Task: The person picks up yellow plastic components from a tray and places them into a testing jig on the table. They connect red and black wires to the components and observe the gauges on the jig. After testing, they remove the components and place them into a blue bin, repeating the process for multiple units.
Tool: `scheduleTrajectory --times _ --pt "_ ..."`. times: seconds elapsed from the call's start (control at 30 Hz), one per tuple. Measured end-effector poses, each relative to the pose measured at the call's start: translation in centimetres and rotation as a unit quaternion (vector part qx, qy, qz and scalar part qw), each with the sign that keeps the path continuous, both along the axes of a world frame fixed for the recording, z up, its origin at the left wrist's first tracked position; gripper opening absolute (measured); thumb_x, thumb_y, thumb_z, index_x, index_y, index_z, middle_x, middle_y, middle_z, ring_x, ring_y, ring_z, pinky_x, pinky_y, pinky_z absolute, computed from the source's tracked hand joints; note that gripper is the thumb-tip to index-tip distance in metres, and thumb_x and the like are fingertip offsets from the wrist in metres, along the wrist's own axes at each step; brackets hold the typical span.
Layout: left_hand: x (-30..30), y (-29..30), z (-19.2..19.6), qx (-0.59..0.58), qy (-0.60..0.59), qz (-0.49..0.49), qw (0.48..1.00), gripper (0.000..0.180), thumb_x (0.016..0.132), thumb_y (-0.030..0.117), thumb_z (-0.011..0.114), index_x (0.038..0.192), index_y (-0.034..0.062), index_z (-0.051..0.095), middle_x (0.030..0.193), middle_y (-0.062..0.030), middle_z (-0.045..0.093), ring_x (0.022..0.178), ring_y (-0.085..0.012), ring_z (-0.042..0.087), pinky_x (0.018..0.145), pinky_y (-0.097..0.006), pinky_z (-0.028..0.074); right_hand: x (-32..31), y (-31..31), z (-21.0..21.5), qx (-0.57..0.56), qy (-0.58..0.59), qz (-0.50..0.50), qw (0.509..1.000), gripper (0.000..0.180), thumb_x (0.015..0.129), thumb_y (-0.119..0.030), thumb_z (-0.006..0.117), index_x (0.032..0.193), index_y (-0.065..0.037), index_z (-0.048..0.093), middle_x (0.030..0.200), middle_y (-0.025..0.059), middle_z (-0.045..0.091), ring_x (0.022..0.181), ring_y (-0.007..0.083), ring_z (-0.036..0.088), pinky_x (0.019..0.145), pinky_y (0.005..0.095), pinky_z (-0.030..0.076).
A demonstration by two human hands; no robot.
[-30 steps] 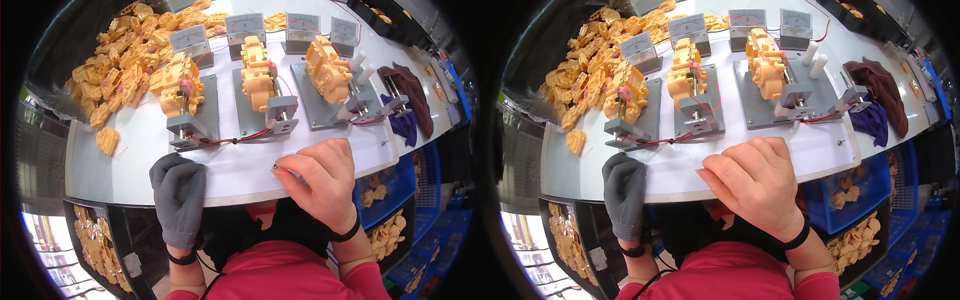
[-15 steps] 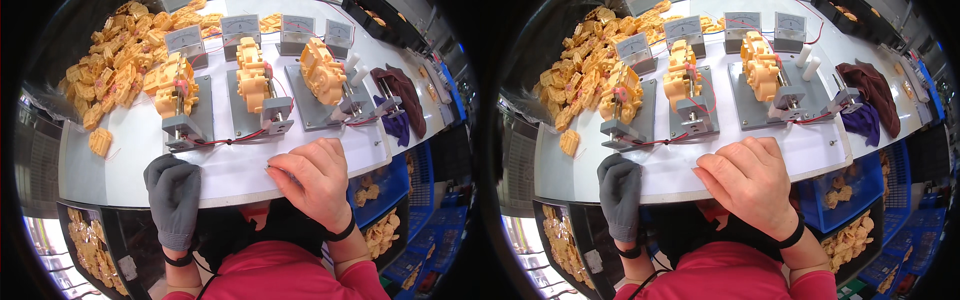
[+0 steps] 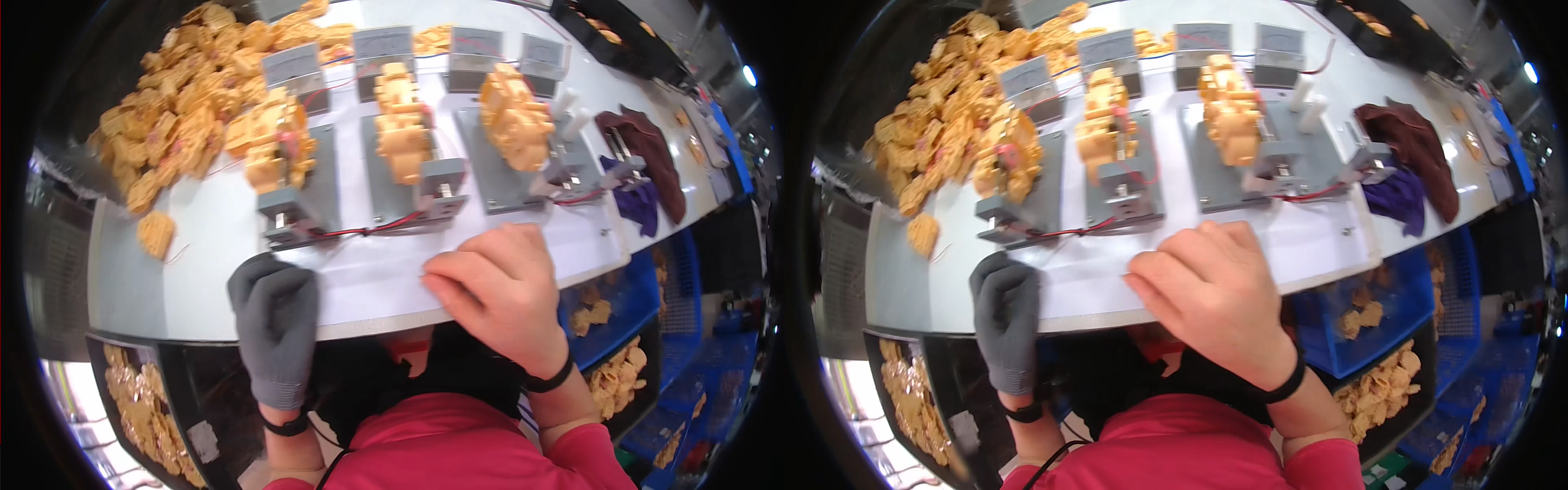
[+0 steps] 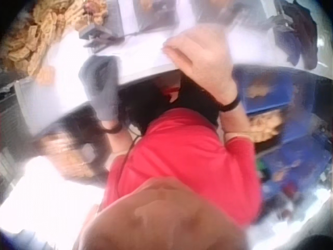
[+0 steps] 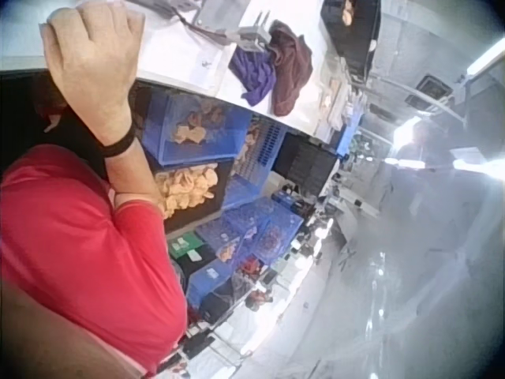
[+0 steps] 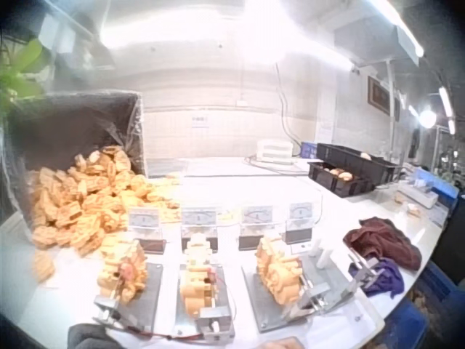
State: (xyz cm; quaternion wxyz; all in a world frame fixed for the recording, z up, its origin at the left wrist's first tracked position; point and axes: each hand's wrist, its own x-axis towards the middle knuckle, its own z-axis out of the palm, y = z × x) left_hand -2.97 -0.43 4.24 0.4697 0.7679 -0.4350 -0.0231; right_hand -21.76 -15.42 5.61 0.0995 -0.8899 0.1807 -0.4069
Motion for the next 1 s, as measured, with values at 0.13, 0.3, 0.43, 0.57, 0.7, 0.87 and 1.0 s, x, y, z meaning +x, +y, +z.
scheduleTrajectory --times 0.13,0.3,0.43,0.57,0.7,0.87,1.0 --pt "0.7 0.5 -1.1 0.010 0.032 -0.015 0.999 0.018 0.087 -0.001 0.066 0.105 -0.0001 0.062 0.119 -0.0107 0.055 0.115 -0.0242 0.053 0.101 -0.034 0.042 -0.7 -0.3 0.1 0.014 0.008 0.008 1.000 0.016 0.077 -0.015 0.072 0.073 -0.012 0.057 0.077 0.0017 0.051 0.077 0.0198 0.056 0.073 0.0361 0.042" --pt "2.4 1.4 -2.5 0.004 0.036 -0.028 0.999 0.019 0.099 0.008 0.054 0.113 -0.0049 0.058 0.121 -0.0128 0.055 0.116 -0.0243 0.051 0.106 -0.035 0.036 -0.3 -0.2 -0.3 -0.023 -0.057 -0.003 0.998 0.020 0.073 -0.018 0.075 0.074 -0.013 0.056 0.078 0.0011 0.049 0.077 0.0192 0.054 0.072 0.0341 0.041" --pt "3.6 0.8 -3.2 0.020 0.011 -0.085 0.996 0.026 0.101 0.011 0.049 0.119 -0.0059 0.058 0.127 -0.0158 0.054 0.124 -0.0265 0.049 0.110 -0.037 0.034 -0.7 -0.3 -1.0 -0.054 -0.059 -0.031 0.996 0.019 0.075 -0.018 0.073 0.071 -0.013 0.055 0.077 0.0008 0.048 0.077 0.0184 0.052 0.072 0.0328 0.041" --pt "5.1 1.8 -3.4 0.053 -0.148 -0.164 0.974 0.036 0.103 0.014 0.043 0.129 -0.0067 0.056 0.134 -0.0175 0.051 0.130 -0.0285 0.046 0.113 -0.039 0.032 -0.7 -0.2 -1.0 -0.073 -0.052 -0.033 0.995 0.017 0.075 -0.017 0.070 0.070 -0.013 0.055 0.075 0.0003 0.047 0.078 0.0177 0.052 0.072 0.0325 0.041" --pt "5.5 2.2 -3.3 0.062 -0.178 -0.198 0.962 0.040 0.103 0.015 0.039 0.133 -0.0063 0.054 0.136 -0.0171 0.049 0.132 -0.0290 0.045 0.114 -0.040 0.031 -0.3 -0.1 -1.0 -0.077 -0.057 -0.026 0.995 0.017 0.075 -0.016 0.070 0.070 -0.013 0.055 0.074 -0.0001 0.046 0.079 0.0176 0.052 0.072 0.0327 0.041" --pt "4.4 1.6 -3.4 0.030 -0.028 -0.137 0.990 0.033 0.102 0.013 0.044 0.126 -0.0067 0.057 0.132 -0.0167 0.052 0.128 -0.0278 0.047 0.112 -0.038 0.033 -0.7 -0.2 -0.9 -0.081 -0.039 -0.034 0.995 0.018 0.076 -0.016 0.070 0.069 -0.013 0.054 0.074 -0.0001 0.046 0.078 0.0175 0.052 0.072 0.0322 0.041" --pt "3.2 1.1 -2.6 0.014 0.018 -0.089 0.996 0.024 0.101 0.011 0.050 0.115 -0.0073 0.058 0.123 -0.0150 0.055 0.121 -0.0261 0.050 0.109 -0.036 0.035 -0.6 -0.2 -0.6 -0.058 -0.044 -0.025 0.997 0.018 0.075 -0.015 0.071 0.071 -0.012 0.054 0.074 0.0005 0.047 0.077 0.0182 0.053 0.072 0.0323 0.041"
